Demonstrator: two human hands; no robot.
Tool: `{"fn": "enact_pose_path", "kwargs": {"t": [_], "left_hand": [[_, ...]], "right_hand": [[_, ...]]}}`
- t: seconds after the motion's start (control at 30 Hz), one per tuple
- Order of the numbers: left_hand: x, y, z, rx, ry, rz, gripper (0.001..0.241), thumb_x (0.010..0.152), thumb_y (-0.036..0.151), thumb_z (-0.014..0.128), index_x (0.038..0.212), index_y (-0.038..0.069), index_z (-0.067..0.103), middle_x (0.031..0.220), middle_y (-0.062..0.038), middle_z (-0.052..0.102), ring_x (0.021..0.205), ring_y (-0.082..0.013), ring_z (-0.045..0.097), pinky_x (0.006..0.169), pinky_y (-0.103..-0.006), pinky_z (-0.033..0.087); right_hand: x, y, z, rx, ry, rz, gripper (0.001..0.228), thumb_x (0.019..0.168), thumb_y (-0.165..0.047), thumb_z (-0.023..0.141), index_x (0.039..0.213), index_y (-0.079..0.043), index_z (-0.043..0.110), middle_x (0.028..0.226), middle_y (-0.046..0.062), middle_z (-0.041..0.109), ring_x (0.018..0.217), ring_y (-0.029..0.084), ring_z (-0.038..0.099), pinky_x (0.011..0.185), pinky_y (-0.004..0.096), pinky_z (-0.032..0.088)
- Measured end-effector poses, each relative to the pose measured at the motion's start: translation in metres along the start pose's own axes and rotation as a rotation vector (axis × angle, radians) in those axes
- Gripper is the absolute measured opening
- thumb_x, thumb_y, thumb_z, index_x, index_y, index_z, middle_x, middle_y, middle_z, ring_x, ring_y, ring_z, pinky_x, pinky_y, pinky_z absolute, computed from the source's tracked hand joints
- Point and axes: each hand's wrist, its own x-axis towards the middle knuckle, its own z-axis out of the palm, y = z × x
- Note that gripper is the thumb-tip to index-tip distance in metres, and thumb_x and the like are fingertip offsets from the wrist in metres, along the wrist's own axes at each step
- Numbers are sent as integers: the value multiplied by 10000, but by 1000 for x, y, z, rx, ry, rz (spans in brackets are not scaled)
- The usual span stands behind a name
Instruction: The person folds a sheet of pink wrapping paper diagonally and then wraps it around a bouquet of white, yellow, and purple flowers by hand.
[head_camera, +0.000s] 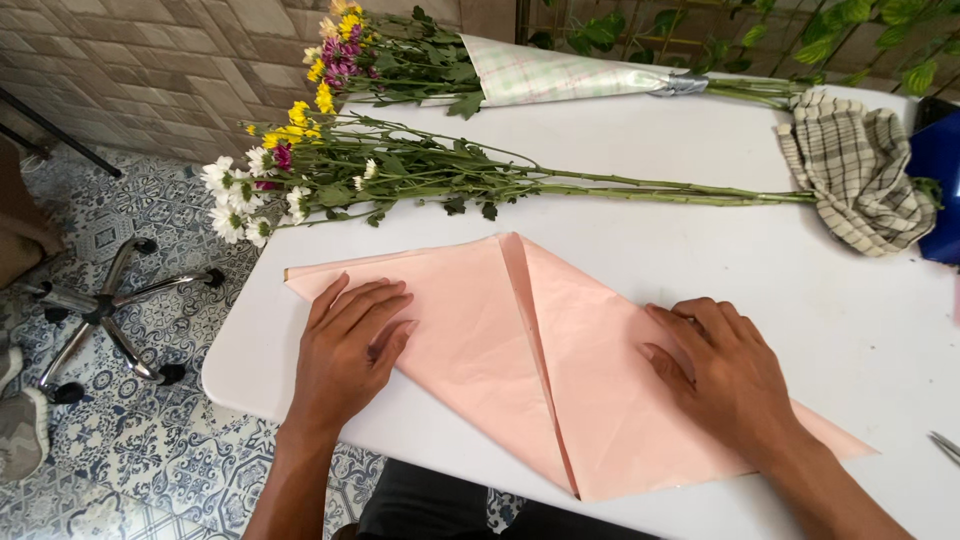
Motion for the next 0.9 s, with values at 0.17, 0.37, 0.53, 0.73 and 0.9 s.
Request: {"fn": "enact_pose_path", "kwargs": {"t": [0.17,0.37,0.53,0.73,0.9], "left_hand": [[3,1,2,-9,-37,-8,182,981,153,693,1140,79,743,1195,-31,753,1137,-203,698,1147,-424,423],[13,0,0,-59,-108,-28,144,962,126,688,1085,105,761,1181,-37,760,1124,-203,710,1105,-440,480],[17,-2,-3,-61,-92,7,143,957,167,719,1068,98,776,1153,-29,772,1138,-205,702,1102,-411,465],[-5,-13,2,-69,-134,47,217,977,245,704,1146,133,780,1246,-44,746,1215,-230,663,1127,-432,415],[-19,-13,8,-66,-153,-34,244,957,283,716,1166,171,768,1300,-15,719,1278,-210,630,1186,-443,359]], "right_hand": [[-3,-3,8,-25,104,-41,421,948,-349,641,1312,-143,694,1177,62,628,1015,304,606,881,437,515],[-2,-5,6,0,123,-15,408,930,-336,657,1290,-149,706,1186,76,626,971,351,602,879,469,504],[-2,-8,7,22,90,17,436,897,-341,695,1285,-142,712,1177,94,618,990,353,608,917,469,524],[-2,-16,1,17,51,69,421,940,-295,712,1331,-141,718,1206,56,594,1100,305,603,811,473,568],[6,-23,-9,96,-24,137,394,952,-292,721,1313,-135,723,1132,45,616,1123,271,617,816,435,564]]}}
